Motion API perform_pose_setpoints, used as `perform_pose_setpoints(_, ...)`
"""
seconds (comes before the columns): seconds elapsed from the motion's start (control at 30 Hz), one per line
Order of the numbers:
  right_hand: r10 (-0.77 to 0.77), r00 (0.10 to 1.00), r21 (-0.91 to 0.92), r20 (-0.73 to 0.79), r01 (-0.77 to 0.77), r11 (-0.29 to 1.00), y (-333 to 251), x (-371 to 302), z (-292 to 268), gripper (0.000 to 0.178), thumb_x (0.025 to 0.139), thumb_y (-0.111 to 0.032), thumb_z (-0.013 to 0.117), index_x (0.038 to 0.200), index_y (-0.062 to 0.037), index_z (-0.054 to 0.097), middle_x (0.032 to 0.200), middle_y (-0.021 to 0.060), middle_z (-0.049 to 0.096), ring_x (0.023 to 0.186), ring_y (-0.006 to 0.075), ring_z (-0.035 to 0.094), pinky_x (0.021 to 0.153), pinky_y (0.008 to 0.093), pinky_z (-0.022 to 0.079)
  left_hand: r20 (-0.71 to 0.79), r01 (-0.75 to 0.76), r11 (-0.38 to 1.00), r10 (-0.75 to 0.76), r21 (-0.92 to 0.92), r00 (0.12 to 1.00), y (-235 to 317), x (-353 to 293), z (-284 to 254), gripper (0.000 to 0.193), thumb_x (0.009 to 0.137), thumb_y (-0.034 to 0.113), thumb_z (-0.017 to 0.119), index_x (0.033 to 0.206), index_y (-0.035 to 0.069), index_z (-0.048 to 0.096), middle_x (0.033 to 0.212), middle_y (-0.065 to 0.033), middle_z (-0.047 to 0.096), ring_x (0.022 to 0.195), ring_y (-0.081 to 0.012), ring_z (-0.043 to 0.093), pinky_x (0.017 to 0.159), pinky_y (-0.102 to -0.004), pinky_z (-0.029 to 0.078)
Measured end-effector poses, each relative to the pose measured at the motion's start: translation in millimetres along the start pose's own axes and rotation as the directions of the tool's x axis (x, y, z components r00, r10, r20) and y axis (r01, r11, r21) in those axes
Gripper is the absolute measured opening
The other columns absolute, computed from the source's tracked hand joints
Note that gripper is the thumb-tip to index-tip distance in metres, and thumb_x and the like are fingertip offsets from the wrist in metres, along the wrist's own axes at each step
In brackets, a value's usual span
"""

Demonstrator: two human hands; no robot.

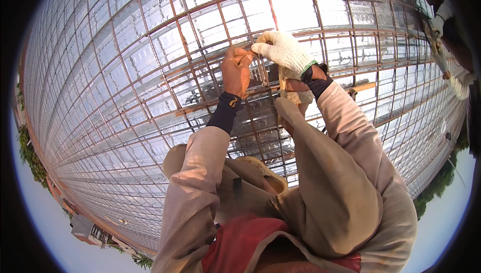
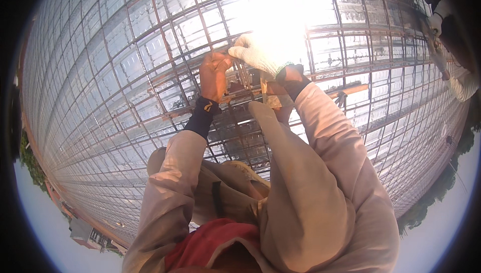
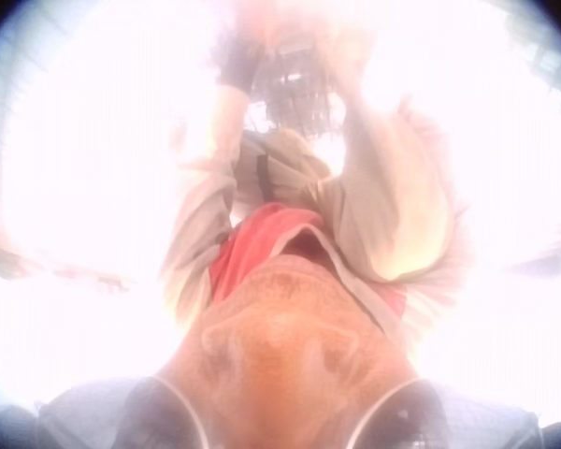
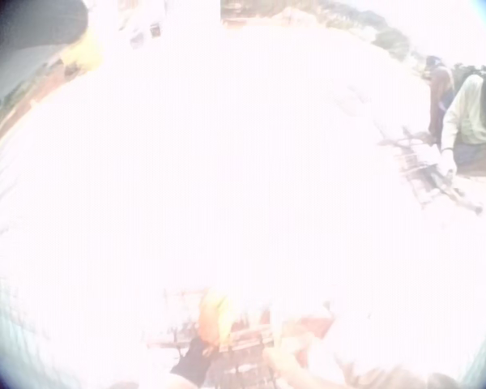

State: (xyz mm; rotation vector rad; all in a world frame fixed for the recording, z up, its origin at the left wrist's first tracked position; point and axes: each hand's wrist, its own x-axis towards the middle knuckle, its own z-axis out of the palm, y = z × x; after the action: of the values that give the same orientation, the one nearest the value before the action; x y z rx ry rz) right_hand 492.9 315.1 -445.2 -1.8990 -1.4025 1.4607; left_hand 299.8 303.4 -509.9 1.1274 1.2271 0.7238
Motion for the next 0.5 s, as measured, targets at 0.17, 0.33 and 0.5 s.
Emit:
perform_pose_setpoints(0.17, 0.015, 0.999, -0.199, -0.035, -0.022, 0.980, -0.9, 6.4, 4.8, 0.031, 0.090, -0.035, 0.076, 0.100, -0.0053, 0.079, 0.085, 0.0154, 0.076, 0.081, 0.0320, 0.075, 0.076, 0.0428, 0.058, -0.006, 0.077, 0.997, -0.077, -0.006, 0.997, 3.9, 0.5, 5.0, 0.022, 0.096, -0.007, 0.069, 0.115, -0.003, 0.058, 0.103, -0.0105, 0.067, 0.102, -0.0181, 0.070, 0.088, -0.0308, 0.056)
perform_pose_setpoints(0.33, -0.044, 0.995, -0.376, -0.086, 0.009, 0.926, 2.7, 14.0, 10.4, 0.028, 0.092, -0.028, 0.067, 0.100, -0.0055, 0.080, 0.086, 0.0190, 0.076, 0.083, 0.0370, 0.074, 0.077, 0.0459, 0.058, 0.037, -0.135, 0.967, 0.130, 0.216, 0.991, 2.8, 6.1, -4.0, 0.010, 0.095, 0.001, 0.071, 0.105, -0.001, 0.069, 0.089, -0.0129, 0.076, 0.084, -0.0221, 0.076, 0.076, -0.0335, 0.058)
perform_pose_setpoints(0.5, -0.035, 0.992, -0.311, -0.120, -0.004, 0.950, 5.8, -3.2, 8.2, 0.028, 0.094, -0.029, 0.067, 0.101, -0.0049, 0.079, 0.086, 0.0204, 0.075, 0.083, 0.0390, 0.074, 0.077, 0.0474, 0.058, 0.025, -0.151, 0.832, 0.163, 0.533, 0.986, 19.2, 18.0, -13.9, 0.010, 0.093, 0.012, 0.076, 0.091, 0.002, 0.079, 0.074, -0.0126, 0.076, 0.070, -0.0231, 0.075, 0.068, -0.0363, 0.058)
